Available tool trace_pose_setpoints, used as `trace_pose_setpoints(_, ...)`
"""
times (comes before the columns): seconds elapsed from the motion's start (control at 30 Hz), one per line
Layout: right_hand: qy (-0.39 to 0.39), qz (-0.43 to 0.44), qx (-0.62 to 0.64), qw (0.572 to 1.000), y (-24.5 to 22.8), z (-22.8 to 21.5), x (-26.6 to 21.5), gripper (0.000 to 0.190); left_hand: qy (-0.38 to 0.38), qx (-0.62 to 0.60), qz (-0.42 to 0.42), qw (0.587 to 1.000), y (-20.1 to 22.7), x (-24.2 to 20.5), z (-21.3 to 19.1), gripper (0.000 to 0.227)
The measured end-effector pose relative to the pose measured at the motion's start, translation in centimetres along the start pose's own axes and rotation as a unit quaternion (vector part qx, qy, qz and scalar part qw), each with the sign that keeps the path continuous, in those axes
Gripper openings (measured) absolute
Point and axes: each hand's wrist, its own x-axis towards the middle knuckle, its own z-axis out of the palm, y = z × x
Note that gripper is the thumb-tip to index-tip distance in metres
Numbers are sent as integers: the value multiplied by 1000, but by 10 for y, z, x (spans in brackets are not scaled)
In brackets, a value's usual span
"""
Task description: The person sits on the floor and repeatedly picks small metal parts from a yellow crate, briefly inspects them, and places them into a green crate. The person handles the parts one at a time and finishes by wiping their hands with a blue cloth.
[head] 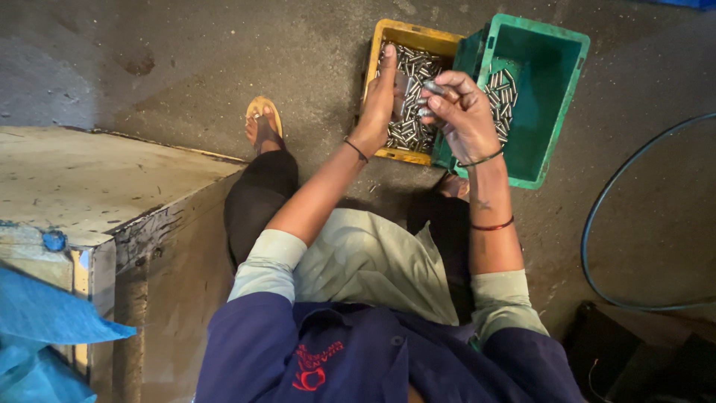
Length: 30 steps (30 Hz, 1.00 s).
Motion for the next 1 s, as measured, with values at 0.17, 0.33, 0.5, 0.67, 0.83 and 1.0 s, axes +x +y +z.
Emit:
trace_pose_setpoints(0.17, -23, -5, -36, 999, 4, 1, -2, 20, -41, -6, 2, 999, -5, -2, 5, 64)
trace_pose_setpoints(0.33, -26, -17, -45, 999, 13, -4, -1, 21, -53, -19, 5, 998, -5, -4, 5, 62)
trace_pose_setpoints(0.5, 24, -14, -96, 995, 25, -5, 6, 23, -32, 62, 34, 997, -6, -8, 7, 61)
trace_pose_setpoints(0.67, 23, -27, -56, 998, 22, -4, 4, 22, -28, 29, 32, 999, 2, -9, 9, 63)
trace_pose_setpoints(0.83, 22, -12, -19, 1000, 17, 1, 1, 24, -39, -9, 10, 999, 10, -14, 8, 64)
trace_pose_setpoints(1.0, -3, -20, 6, 1000, 10, 1, -2, 21, -46, -54, 30, 997, 16, -14, 7, 62)
